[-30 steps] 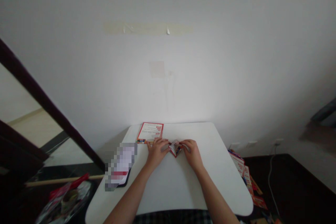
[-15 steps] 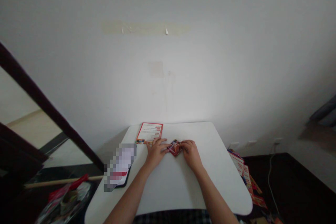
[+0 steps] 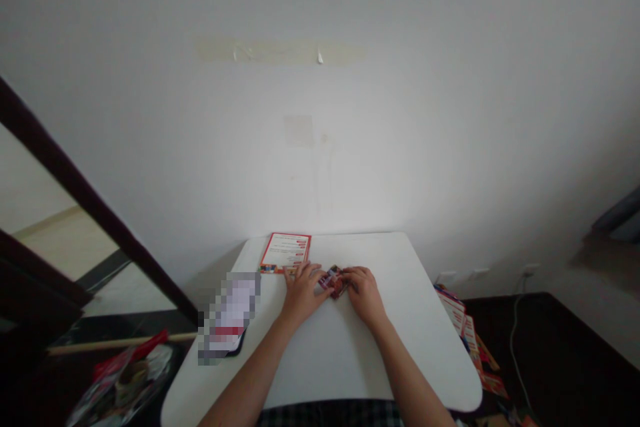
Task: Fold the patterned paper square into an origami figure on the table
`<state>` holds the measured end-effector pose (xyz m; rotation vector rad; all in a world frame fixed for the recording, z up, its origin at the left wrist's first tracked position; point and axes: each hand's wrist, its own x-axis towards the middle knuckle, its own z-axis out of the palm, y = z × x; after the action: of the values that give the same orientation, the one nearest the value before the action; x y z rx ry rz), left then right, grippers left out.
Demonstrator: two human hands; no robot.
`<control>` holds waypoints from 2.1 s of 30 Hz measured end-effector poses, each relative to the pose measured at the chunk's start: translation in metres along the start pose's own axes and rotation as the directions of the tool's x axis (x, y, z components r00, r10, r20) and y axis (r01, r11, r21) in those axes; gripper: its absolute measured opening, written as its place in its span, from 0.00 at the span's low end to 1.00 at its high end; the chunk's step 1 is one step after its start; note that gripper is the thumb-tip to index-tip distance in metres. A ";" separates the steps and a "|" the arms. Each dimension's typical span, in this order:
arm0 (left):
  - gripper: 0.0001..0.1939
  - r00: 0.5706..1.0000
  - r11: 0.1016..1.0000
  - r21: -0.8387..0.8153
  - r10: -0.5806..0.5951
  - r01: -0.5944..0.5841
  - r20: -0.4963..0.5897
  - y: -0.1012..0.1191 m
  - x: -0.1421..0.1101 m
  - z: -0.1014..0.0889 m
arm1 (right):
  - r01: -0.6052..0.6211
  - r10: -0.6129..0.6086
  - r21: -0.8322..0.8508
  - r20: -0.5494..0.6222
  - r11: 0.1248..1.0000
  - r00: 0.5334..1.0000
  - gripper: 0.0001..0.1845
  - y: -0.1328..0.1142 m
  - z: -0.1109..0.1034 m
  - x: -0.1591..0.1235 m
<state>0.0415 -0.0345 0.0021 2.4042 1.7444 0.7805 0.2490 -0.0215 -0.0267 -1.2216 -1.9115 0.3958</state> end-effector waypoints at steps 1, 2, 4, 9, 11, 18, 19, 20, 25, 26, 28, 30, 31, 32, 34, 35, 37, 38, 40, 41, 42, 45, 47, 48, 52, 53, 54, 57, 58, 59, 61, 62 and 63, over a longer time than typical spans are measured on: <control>0.19 1.000 1.000 0.001 0.000 0.000 0.007 0.000 0.000 0.000 | 0.003 -0.003 -0.002 0.002 1.000 1.000 0.21 0.000 0.000 0.000; 0.20 1.000 1.000 0.002 0.000 0.000 0.015 -0.001 0.000 0.000 | 0.006 -0.006 -0.004 0.004 1.000 1.000 0.21 -0.001 0.000 0.000; 0.21 0.999 1.000 0.005 -0.003 0.003 0.037 -0.001 0.000 0.000 | 0.013 -0.012 -0.013 0.008 1.000 1.000 0.20 -0.001 0.000 0.000; 0.20 0.998 1.000 0.012 -0.019 0.018 0.064 0.001 0.000 -0.002 | -0.002 0.004 -0.064 0.019 0.998 1.000 0.14 -0.004 0.000 0.000; 0.20 0.998 1.000 0.017 -0.023 0.022 0.060 0.001 0.000 -0.002 | -0.015 0.016 -0.089 0.014 0.996 1.000 0.14 -0.005 0.000 0.000; 0.19 0.999 0.999 0.042 -0.028 0.027 0.025 0.005 -0.001 -0.002 | -0.020 0.019 -0.164 -0.009 0.986 1.000 0.20 -0.005 0.001 -0.003; 0.20 0.999 0.999 0.046 -0.031 0.030 0.025 0.005 -0.001 -0.002 | -0.022 0.020 -0.171 -0.013 0.985 1.000 0.21 -0.004 0.001 -0.003; 0.20 0.999 0.998 0.049 -0.034 0.033 0.027 0.005 -0.001 -0.002 | -0.022 0.020 -0.179 -0.014 0.984 1.000 0.21 -0.004 0.001 -0.003; 0.22 0.998 0.997 0.066 -0.035 0.032 0.051 0.006 -0.001 -0.002 | -0.038 0.039 -0.200 0.002 0.979 0.999 0.22 -0.005 0.001 -0.003; 0.22 0.998 0.997 0.066 -0.033 0.030 0.054 0.005 -0.001 -0.002 | -0.044 0.046 -0.201 0.005 0.979 0.999 0.22 -0.005 0.001 -0.003; 0.24 0.998 0.997 0.067 -0.028 0.024 0.056 0.005 -0.001 -0.002 | -0.054 0.059 -0.203 0.015 0.978 0.998 0.22 -0.006 0.001 -0.003; 0.24 0.998 0.997 0.073 -0.028 0.023 0.059 0.006 0.000 -0.002 | -0.064 0.070 -0.208 0.022 0.976 0.997 0.23 -0.007 0.001 -0.003; 0.24 0.998 0.997 0.075 -0.031 0.026 0.060 0.007 0.000 -0.002 | -0.069 0.075 -0.211 0.022 0.975 0.997 0.23 -0.007 0.001 -0.003; 0.24 0.997 0.997 0.076 -0.035 0.031 0.061 0.007 0.000 -0.002 | -0.072 0.078 -0.214 0.021 0.974 0.997 0.22 -0.007 0.001 -0.003; 0.24 0.997 0.996 0.074 -0.046 0.041 0.063 0.009 0.001 -0.003 | -0.073 0.078 -0.215 0.018 0.974 0.997 0.22 -0.007 0.002 -0.003; 0.23 0.997 0.996 0.072 -0.050 0.045 0.064 0.010 0.002 -0.003 | -0.073 0.078 -0.214 0.016 0.974 0.997 0.22 -0.007 0.002 -0.003; 0.22 0.997 0.997 0.066 -0.054 0.050 0.060 0.011 0.002 -0.003 | -0.074 0.080 -0.213 0.018 0.974 0.997 0.22 -0.007 0.002 -0.002; 0.21 0.997 0.997 0.064 -0.055 0.051 0.056 0.011 0.003 -0.003 | -0.076 0.082 -0.213 0.020 0.974 0.996 0.22 -0.007 0.002 -0.002; 0.20 0.997 0.997 0.056 -0.054 0.051 0.049 0.011 0.003 -0.002 | -0.078 0.086 -0.218 0.026 0.973 0.996 0.21 -0.006 0.002 -0.002; 0.20 0.997 0.997 0.053 -0.054 0.051 0.049 0.011 0.003 -0.001 | -0.079 0.087 -0.221 0.027 0.972 0.996 0.21 -0.007 0.002 -0.002; 0.20 0.997 0.997 0.051 -0.053 0.051 0.051 0.011 0.004 0.000 | -0.081 0.089 -0.226 0.028 0.971 0.996 0.21 -0.007 0.002 -0.002; 0.22 0.996 0.997 0.053 -0.056 0.053 0.065 0.010 0.004 0.000 | -0.086 0.096 -0.243 0.029 0.966 0.995 0.20 -0.007 0.002 -0.002; 0.24 0.995 0.996 0.059 -0.065 0.060 0.079 0.010 0.005 0.000 | -0.086 0.097 -0.250 0.030 0.964 0.995 0.20 -0.008 0.002 -0.002; 0.25 0.994 0.996 0.063 -0.070 0.064 0.089 0.010 0.005 -0.001 | -0.086 0.097 -0.253 0.031 0.964 0.995 0.21 -0.008 0.002 -0.002; 0.27 0.992 0.995 0.088 -0.066 0.057 0.111 0.011 0.008 -0.004 | -0.084 0.094 -0.262 0.027 0.961 0.995 0.20 -0.008 0.003 -0.002; 0.27 0.992 0.994 0.092 -0.061 0.051 0.112 0.011 0.008 -0.004 | -0.083 0.093 -0.263 0.024 0.961 0.995 0.20 -0.008 0.003 -0.002; 0.27 0.992 0.994 0.094 -0.058 0.047 0.112 0.010 0.009 -0.004 | -0.083 0.092 -0.265 0.023 0.961 0.995 0.20 -0.008 0.003 -0.002; 0.28 0.990 0.994 0.097 -0.058 0.045 0.129 0.010 0.011 -0.006 | -0.086 0.098 -0.270 0.028 0.959 0.995 0.20 -0.009 0.003 -0.002; 0.29 0.989 0.994 0.098 -0.060 0.046 0.137 0.009 0.012 -0.006 | -0.088 0.100 -0.271 0.032 0.959 0.994 0.21 -0.009 0.003 -0.002; 0.29 0.988 0.994 0.101 -0.063 0.049 0.143 0.009 0.012 -0.006 | -0.090 0.103 -0.271 0.034 0.958 0.994 0.21 -0.010 0.003 -0.002; 0.30 0.987 0.992 0.110 -0.072 0.056 0.146 0.008 0.013 -0.005 | -0.091 0.104 -0.272 0.033 0.958 0.994 0.21 -0.010 0.002 -0.002; 0.30 0.987 0.992 0.114 -0.075 0.058 0.145 0.008 0.013 -0.005 | -0.092 0.105 -0.273 0.033 0.957 0.994 0.21 -0.010 0.003 -0.002; 0.30 0.987 0.991 0.117 -0.075 0.059 0.143 0.007 0.013 -0.004 | -0.092 0.105 -0.275 0.034 0.957 0.994 0.22 -0.010 0.003 -0.002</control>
<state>0.0489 -0.0259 0.0123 2.3881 1.8453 0.4954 0.2412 -0.0275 -0.0229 -1.5038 -2.0004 0.2183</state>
